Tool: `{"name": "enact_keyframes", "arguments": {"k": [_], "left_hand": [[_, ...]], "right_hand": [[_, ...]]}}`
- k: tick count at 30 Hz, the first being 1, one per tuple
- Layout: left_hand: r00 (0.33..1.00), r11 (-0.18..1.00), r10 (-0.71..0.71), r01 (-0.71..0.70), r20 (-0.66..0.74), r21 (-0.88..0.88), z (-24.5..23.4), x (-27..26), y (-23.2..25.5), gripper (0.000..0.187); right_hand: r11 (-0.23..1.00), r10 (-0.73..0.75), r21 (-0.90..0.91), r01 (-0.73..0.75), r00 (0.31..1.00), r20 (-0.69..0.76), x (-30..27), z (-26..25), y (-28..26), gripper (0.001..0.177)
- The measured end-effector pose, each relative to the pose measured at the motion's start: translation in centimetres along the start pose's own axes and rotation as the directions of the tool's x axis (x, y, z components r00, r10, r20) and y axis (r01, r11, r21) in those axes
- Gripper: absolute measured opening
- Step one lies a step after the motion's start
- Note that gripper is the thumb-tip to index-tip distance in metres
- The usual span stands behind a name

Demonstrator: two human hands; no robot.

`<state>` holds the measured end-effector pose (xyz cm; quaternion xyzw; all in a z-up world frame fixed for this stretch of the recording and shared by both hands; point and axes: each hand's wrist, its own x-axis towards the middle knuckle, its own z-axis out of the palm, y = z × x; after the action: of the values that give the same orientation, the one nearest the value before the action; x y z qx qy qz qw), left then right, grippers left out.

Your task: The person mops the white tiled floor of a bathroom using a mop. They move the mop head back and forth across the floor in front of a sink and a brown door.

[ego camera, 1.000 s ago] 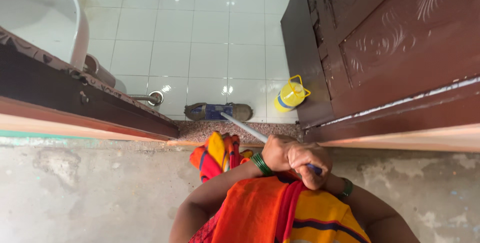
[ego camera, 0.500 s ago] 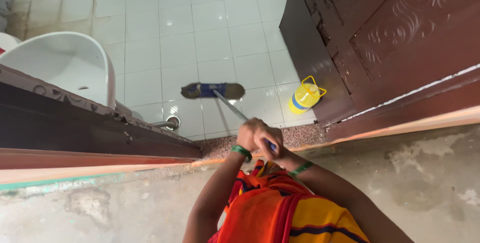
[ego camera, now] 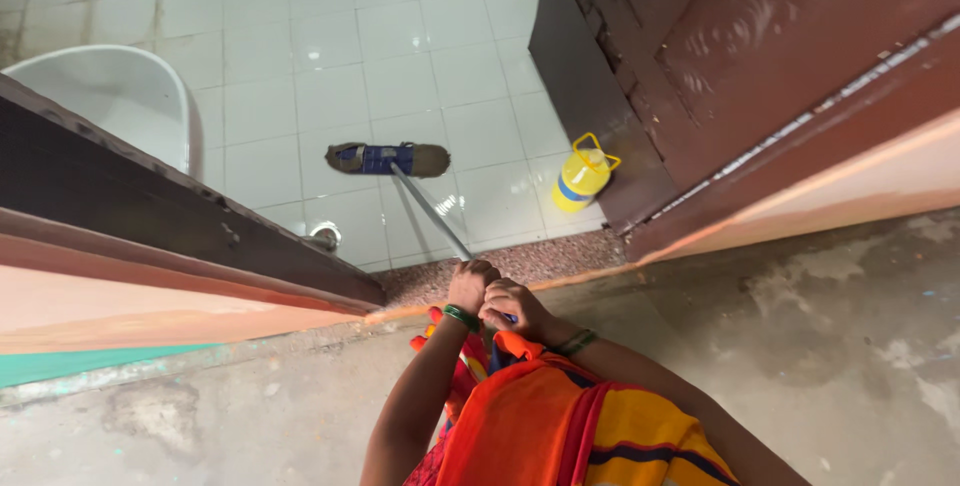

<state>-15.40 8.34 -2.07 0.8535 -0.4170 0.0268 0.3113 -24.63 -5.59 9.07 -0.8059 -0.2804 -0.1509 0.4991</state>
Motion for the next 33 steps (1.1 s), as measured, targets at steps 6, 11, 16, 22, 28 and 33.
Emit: {"name": "enact_keyframes", "arguments": {"k": [6, 11, 16, 22, 28, 33], "left_hand": [[0.994, 0.994, 0.102, -0.104, -0.04, -0.038, 1.3, 1.4, 11.5, 0.012], [0.862, 0.837, 0.347, -0.462, -0.371, -0.292, 2.1, 4.7, 20.7, 0.04], [0.79, 0.723, 0.377, -0.577, -0.483, -0.38, 0.3, 6.5, 27.7, 0.04], [0.761, 0.693, 0.34, -0.6, -0.552, -0.401, -0.7, 5.5, 26.5, 0.014], [0.781, 0.769, 0.284, -0.532, -0.555, -0.355, -2.9, 6.3, 20.1, 0.014], [0.8, 0.879, 0.152, -0.378, -0.58, -0.29, -2.2, 6.8, 12.3, 0.016]], "right_hand": [[0.993, 0.115, 0.006, -0.115, 0.993, 0.013, -4.5, -8.8, -8.0, 0.009], [0.991, 0.13, 0.001, -0.13, 0.986, -0.109, -7.0, -15.5, -14.4, 0.017], [0.982, 0.187, 0.06, -0.18, 0.968, -0.168, -7.7, -20.0, -19.7, 0.02], [0.984, -0.035, 0.162, 0.068, 0.979, -0.199, -6.6, -17.0, -17.9, 0.023], [0.958, -0.229, 0.165, 0.233, 0.972, -0.043, -2.5, -13.1, -10.7, 0.033], [0.936, -0.351, 0.058, 0.346, 0.929, 0.12, 4.3, -10.2, -5.5, 0.033]]}}
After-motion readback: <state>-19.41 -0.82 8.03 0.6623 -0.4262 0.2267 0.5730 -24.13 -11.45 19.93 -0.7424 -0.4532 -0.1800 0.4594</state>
